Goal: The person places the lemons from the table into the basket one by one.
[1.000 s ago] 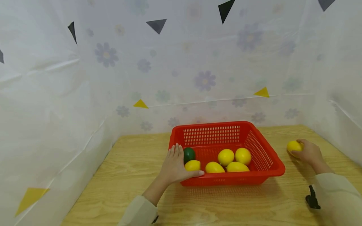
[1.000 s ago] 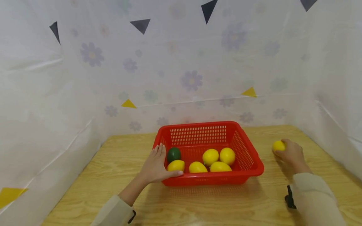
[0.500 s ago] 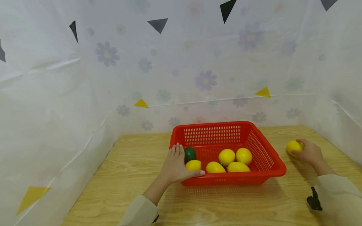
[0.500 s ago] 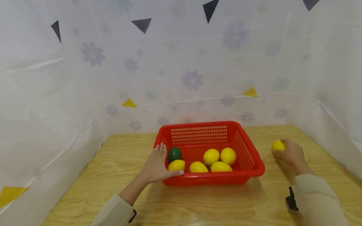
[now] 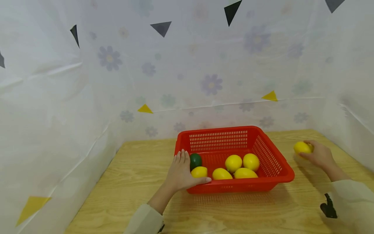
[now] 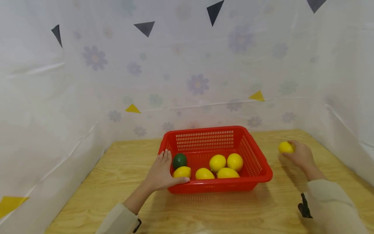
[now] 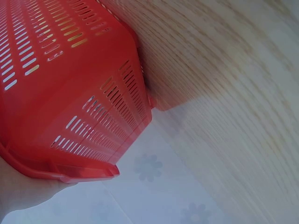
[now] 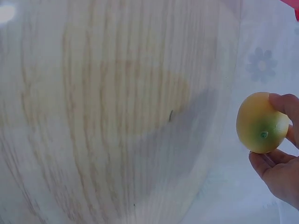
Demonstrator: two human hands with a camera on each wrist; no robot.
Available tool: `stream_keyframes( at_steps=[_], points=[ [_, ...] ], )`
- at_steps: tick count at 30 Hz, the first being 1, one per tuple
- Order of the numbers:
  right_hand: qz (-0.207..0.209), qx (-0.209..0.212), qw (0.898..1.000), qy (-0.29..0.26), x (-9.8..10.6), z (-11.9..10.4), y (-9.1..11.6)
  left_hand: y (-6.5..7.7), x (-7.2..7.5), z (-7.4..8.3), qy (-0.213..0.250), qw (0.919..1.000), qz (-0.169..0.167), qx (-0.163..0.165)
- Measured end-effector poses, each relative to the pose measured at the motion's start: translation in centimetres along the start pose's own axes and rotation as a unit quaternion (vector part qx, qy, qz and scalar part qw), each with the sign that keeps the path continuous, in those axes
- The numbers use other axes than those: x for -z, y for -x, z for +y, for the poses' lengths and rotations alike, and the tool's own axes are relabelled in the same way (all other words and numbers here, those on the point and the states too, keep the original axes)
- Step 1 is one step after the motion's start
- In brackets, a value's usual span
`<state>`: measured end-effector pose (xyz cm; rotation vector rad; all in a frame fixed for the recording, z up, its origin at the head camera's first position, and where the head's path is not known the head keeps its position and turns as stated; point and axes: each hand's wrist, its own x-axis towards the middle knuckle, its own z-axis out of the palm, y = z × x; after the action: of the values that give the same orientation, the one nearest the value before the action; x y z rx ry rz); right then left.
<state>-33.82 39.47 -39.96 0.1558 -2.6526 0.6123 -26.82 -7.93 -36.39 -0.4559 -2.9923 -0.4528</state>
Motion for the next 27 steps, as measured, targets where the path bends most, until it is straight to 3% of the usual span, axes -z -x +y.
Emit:
stream_keyframes(
  at_steps=[27],
  points=[
    [-0.004, 0.011, 1.000, -0.007, 2.3, -2.7, -0.8, 0.0, 0.0, 0.0, 0.000, 1.0000, 0.001, -0.004]
  ],
)
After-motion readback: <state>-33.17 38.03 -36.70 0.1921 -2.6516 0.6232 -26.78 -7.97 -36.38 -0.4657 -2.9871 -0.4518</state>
